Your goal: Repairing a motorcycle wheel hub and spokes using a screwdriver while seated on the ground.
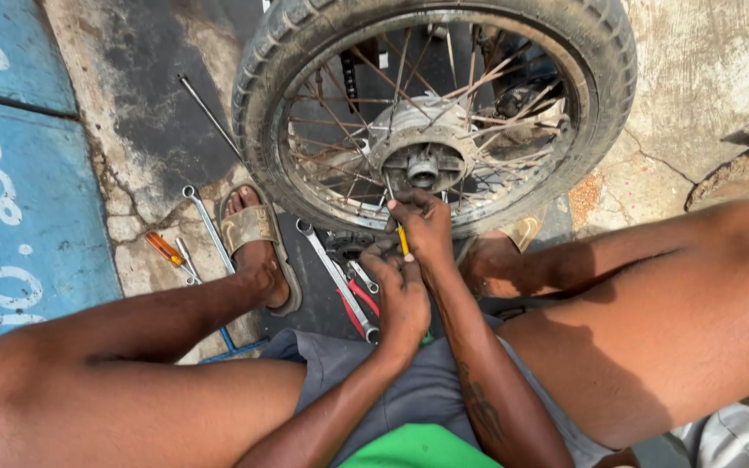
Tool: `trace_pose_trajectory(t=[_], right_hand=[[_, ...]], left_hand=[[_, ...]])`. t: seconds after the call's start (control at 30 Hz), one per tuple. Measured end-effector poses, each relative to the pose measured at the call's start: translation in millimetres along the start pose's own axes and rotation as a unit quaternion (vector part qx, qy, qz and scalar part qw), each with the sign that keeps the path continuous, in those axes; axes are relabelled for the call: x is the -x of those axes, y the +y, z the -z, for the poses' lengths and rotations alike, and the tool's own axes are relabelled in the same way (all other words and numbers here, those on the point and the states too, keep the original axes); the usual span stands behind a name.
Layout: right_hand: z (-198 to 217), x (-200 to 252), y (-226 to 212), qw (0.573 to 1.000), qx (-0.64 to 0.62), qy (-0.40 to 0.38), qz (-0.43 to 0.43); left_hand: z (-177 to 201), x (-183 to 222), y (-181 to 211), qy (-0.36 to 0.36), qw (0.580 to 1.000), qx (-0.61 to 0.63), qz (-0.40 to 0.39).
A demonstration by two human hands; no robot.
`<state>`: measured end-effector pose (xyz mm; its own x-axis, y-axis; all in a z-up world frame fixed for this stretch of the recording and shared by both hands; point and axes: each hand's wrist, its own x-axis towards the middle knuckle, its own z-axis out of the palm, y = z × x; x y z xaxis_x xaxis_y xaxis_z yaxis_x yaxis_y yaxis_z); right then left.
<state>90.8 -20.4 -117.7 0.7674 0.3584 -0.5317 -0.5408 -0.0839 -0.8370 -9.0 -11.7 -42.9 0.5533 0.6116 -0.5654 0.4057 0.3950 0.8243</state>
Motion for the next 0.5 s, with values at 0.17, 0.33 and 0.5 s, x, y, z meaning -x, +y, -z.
trace_pose_trajectory(t=[0.17,0.33,0.5], right_hand=[[-2.9,9.2,4.2,1.000,0.007,0.004,-0.006],[-7.1,-2.5,17.1,0.996,0.001,0.076,0.037],[-7.8,-0.8,1.3,0.997,0.013,0.046,0.054]], left_hand=[[12.3,-3.7,5.4,-0.013,0.997,-0.074,-0.023],[18.1,-10.7,37.8,-0.078,0.989,-0.111,0.050],[12.3,-11.9,19.3,-0.051,0.992,-0.108,-0.042]])
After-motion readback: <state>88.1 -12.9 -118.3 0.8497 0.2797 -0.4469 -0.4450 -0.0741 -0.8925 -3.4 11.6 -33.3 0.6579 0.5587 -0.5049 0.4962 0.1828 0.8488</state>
